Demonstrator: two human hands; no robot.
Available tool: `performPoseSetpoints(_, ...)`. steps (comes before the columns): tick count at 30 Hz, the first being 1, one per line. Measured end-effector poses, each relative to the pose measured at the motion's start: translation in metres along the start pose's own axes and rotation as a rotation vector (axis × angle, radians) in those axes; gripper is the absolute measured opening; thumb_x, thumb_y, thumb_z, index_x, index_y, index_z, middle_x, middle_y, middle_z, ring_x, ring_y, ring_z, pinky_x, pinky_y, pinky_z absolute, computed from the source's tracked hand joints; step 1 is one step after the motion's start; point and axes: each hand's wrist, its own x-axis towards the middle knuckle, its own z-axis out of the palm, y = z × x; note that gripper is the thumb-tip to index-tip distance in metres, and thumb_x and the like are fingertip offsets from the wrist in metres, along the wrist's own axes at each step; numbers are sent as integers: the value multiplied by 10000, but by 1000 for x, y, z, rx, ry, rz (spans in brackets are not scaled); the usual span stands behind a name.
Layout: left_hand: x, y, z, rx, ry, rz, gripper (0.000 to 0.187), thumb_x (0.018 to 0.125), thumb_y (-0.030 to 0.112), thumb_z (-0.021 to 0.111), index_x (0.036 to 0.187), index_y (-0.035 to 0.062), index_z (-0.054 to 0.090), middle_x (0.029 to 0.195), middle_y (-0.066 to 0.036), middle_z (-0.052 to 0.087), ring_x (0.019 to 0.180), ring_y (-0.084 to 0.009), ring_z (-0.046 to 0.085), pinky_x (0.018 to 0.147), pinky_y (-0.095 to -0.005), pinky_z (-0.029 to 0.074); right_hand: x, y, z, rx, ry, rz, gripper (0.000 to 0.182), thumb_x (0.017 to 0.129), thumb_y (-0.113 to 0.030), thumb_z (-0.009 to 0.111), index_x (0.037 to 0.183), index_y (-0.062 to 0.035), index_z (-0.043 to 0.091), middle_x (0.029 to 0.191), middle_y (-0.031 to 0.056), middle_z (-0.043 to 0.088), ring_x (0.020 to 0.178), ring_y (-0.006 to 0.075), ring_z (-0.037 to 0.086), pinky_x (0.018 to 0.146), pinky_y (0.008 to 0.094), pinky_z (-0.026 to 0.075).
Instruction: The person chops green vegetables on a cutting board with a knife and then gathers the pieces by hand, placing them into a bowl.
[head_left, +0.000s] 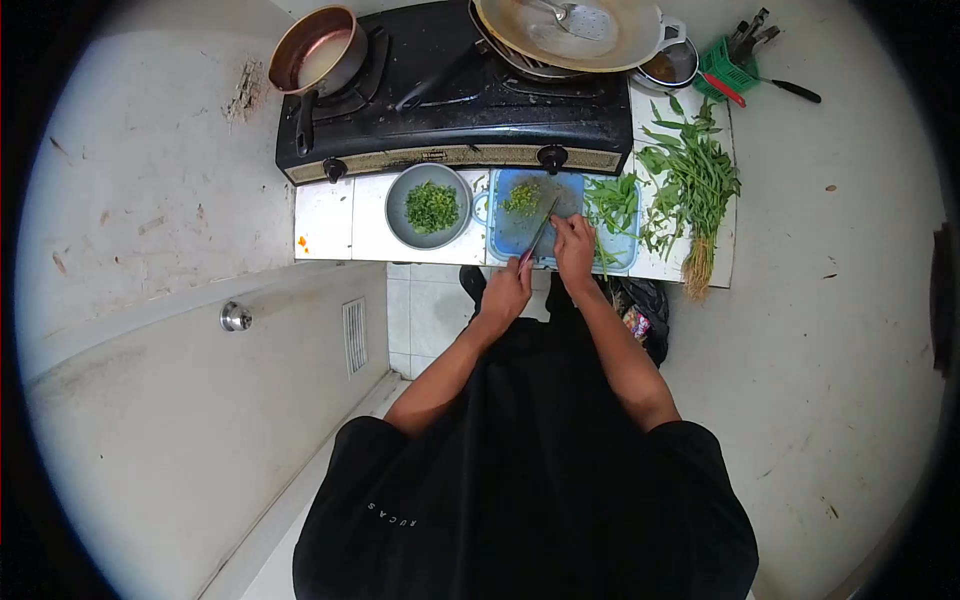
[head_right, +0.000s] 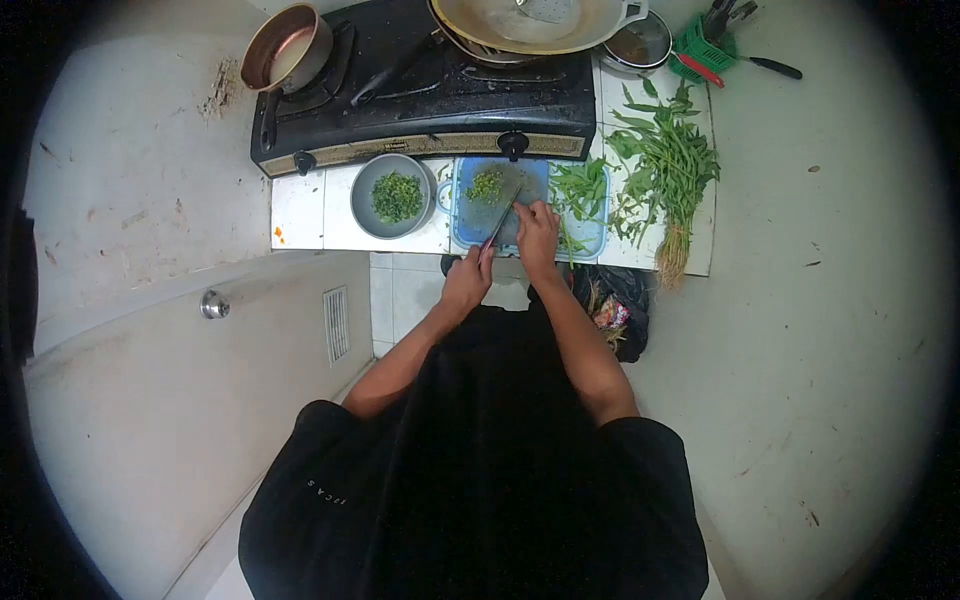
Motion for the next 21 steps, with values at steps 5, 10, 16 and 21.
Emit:
performPoseSetpoints(5,5,-11,-17,39,10,-19,408,1047,400,493,1043,2,581,753,-342,652,749,-559,647,663,-636,516,4,-14,5,59,56,2,236,828,24,670,1032,-66,745,825,94,568,834,297,591,750,424,423)
performPoseSetpoints(10,14,7,-16,-56,9,-20,403,1049,380,492,1019,-8,595,766,-350,652,766,-563,644,683,-636,513,2,-7,0,52,68,-1,227,819,20,686,1019,-70,744,818,89,573,815,294,594,731,426,426)
performPoseSetpoints(16,7,12,-12,-112,-54,-9,403,1048,368,491,1049,-19,604,803,-364,652,798,-573,638,713,-639,508,2,-4,-3,33,55,-2,217,813,17,698,1006,-70,745,824,87,582,817,292,598,726,426,430)
performPoseSetpoints(21,15,10,2,-82,-18,27,407,1047,370,486,1059,-20,604,871,-383,651,862,-580,633,770,-648,500,1,-3,-1,37,63,2,203,817,20,691,993,-65,748,834,89,592,833,295,604,735,421,437)
